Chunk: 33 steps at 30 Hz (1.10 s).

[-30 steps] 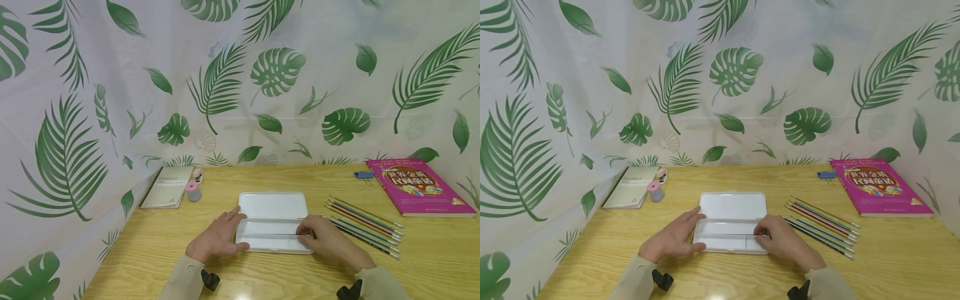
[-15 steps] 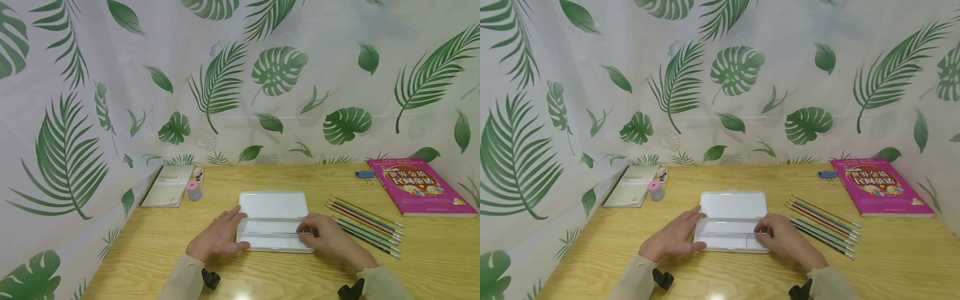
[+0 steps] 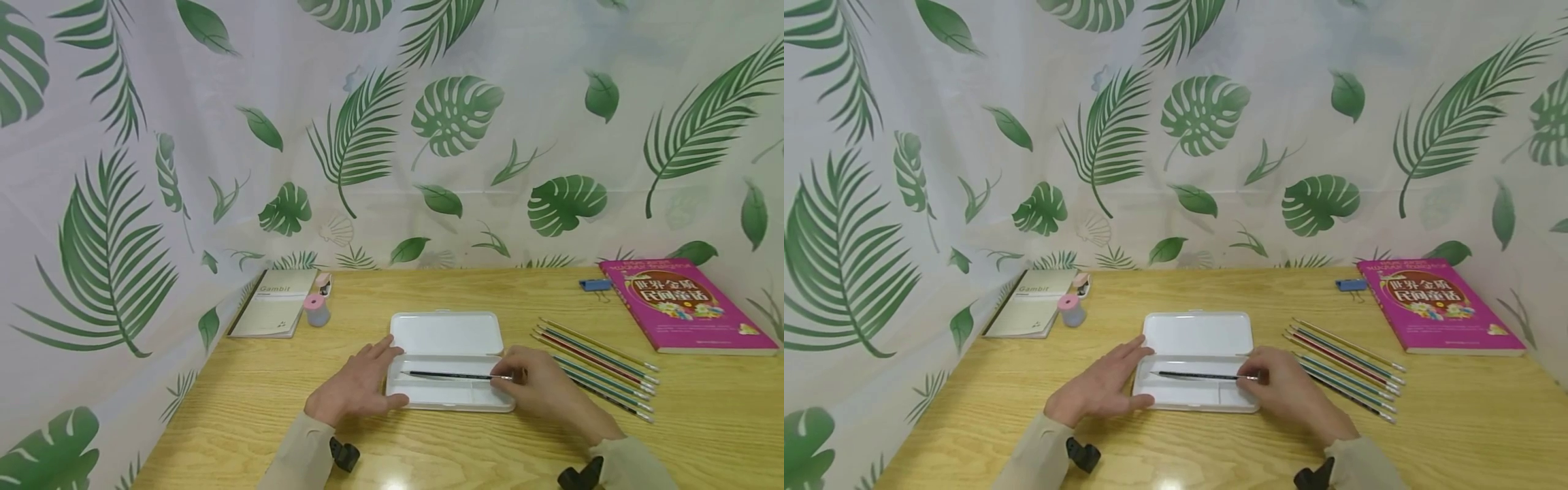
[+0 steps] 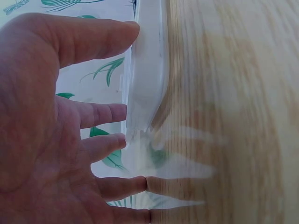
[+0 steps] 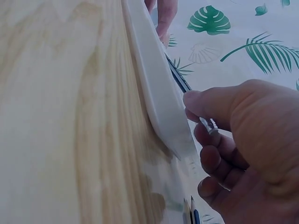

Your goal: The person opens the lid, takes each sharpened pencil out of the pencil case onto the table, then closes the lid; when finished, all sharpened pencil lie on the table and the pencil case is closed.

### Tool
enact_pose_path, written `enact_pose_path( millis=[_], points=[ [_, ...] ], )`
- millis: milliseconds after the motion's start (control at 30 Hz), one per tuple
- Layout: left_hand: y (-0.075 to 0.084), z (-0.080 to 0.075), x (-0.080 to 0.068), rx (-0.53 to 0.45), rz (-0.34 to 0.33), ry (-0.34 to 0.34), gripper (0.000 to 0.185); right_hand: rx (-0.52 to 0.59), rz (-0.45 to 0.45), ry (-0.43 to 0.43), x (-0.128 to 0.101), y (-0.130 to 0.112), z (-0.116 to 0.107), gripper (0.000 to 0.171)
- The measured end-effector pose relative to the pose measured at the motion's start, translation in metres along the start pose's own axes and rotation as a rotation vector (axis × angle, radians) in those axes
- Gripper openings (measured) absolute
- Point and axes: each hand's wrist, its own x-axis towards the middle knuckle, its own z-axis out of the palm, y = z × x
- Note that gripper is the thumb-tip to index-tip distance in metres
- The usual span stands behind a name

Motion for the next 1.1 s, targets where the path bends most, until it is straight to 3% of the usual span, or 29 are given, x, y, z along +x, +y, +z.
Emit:
enact_pose_path(
  millis=[700,1100],
  points=[
    [0.000,-0.001,-0.001,-0.010,0.019,-0.003,0.080,0.071,0.052,0.115,-0.014,0.005,-0.006,0.002],
    [0.001,-0.002,-0.001,-0.001,0.018,-0.004,0.080,0.047,0.030,0.219,-0.038,0.013,-0.031,0.003]
  ],
)
